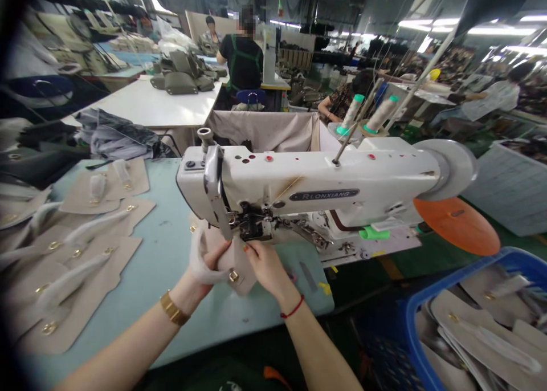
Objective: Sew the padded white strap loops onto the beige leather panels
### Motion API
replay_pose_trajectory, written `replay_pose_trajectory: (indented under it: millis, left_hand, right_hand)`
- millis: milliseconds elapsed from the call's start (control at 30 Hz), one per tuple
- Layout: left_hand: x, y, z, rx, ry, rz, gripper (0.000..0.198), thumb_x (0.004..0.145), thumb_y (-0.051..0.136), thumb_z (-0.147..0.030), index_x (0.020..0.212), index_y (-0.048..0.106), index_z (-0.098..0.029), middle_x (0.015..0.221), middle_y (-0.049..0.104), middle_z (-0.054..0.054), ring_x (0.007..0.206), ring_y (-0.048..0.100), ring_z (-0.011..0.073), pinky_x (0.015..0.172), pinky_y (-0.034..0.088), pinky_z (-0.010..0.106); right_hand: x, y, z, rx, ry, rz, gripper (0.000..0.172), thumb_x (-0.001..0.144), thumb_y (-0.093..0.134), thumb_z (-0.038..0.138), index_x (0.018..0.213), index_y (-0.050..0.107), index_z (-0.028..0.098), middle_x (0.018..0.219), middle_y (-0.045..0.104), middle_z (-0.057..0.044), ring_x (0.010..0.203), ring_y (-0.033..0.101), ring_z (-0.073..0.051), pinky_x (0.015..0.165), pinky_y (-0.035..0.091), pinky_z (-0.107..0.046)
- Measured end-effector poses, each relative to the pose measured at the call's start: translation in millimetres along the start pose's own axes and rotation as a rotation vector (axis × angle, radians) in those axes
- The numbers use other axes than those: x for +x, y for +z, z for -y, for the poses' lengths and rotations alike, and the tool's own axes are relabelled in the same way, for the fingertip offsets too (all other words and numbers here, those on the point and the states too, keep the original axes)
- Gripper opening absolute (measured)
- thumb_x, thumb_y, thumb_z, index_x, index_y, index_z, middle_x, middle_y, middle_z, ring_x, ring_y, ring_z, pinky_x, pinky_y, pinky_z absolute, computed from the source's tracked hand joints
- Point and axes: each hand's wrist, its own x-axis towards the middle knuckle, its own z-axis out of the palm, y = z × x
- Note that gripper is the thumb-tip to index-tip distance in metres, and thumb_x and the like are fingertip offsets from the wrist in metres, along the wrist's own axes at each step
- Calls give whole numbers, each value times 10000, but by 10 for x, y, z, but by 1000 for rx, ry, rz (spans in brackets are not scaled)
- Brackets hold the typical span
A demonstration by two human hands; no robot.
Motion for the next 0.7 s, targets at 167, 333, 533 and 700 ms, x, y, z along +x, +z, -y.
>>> replay_pose_trajectory:
  millis: [167, 333, 533, 700]
  left_hand:
    - [-135, 122, 189, -80, 61, -61, 727, 644, 833, -307, 1298, 536, -199, 1289, 633, 114, 1188, 588, 351, 964, 540, 461]
    - [-147, 134, 143, -62, 59, -68, 722, 635, 840, -279, 1286, 542, -193, 1324, 604, 126, 1205, 575, 350, 968, 538, 451]
    - [-188, 183, 107, -95, 82, -84, 726, 629, 839, -236, 1288, 537, -210, 1357, 574, 114, 1200, 583, 323, 944, 557, 409]
    - [-199, 264, 96, -121, 108, -182, 718, 601, 848, -216, 1260, 570, -162, 1290, 618, 153, 1143, 615, 329, 904, 568, 411]
  right_hand:
    - [101, -225, 13, -61, -46, 62, 253, 908, 508, 248, 751, 692, 173, 760, 679, -22, 697, 573, -154, 596, 362, -231]
    - [108, -197, 24, -76, -19, 46, 282, 895, 528, 295, 691, 667, 160, 672, 624, -11, 632, 518, -137, 539, 308, -219]
    - [107, -191, 28, -116, -20, 48, 317, 897, 512, 308, 638, 604, 150, 607, 538, 4, 593, 461, -118, 530, 276, -220]
    - [138, -207, 20, -142, -21, 74, 356, 902, 510, 312, 586, 519, 148, 562, 455, 20, 568, 411, -100, 515, 244, -216]
